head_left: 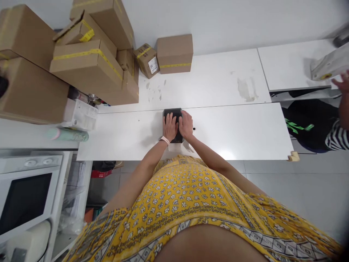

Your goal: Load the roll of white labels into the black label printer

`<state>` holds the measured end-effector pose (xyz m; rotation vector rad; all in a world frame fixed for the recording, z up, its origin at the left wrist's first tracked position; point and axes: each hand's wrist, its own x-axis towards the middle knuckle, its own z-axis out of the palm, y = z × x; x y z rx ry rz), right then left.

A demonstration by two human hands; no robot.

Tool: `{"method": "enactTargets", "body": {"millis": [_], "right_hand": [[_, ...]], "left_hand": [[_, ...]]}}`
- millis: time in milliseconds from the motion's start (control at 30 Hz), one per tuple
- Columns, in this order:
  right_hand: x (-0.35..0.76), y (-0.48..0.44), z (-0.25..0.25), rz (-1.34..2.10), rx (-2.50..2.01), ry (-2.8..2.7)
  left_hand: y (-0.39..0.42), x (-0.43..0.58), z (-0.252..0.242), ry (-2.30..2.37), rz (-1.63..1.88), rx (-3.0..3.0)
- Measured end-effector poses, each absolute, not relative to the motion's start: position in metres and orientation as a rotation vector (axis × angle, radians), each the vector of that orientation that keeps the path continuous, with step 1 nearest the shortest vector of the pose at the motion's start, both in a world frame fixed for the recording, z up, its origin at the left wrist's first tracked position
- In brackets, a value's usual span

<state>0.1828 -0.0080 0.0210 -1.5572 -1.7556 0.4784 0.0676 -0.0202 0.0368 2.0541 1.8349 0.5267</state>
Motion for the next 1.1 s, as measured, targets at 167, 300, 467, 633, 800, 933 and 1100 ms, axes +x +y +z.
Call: {"method": "enactTargets", "body": {"millis": [167, 300, 467, 633, 800, 933, 1100], "right_hand": [[0.162, -0.012, -0.005, 0.425, -1.617, -1.835], [0.165, -0.017, -0.012, 0.395, -1.638, -1.845], [0.168, -0.017, -0.011, 0.432, -1.666, -1.877], [0.168, -0.016, -0.013, 0.508, -1.673, -1.895], [0.168, -0.016, -0.007, 0.519, -1.698, -1.877], [0.184, -0.044, -0.004, 0.508, -1.466, -2.097], [0.214, -0.081, -0.015, 0.621, -1.213, -2.342]], "left_hand": [[-0.029, 0.065, 0.032, 1.849, 0.539, 2.000], [-0.027, 0.065, 0.031, 1.838, 0.529, 1.964], [-0.025, 0.065, 0.027, 1.846, 0.472, 1.915], [-0.024, 0.067, 0.027, 1.854, 0.469, 1.889], [-0.027, 0.066, 0.032, 1.961, 0.561, 1.775], [-0.065, 0.039, 0.025, 2.282, 0.696, 1.337], [-0.134, -0.001, 0.004, 1.749, 0.325, 0.714]]}}
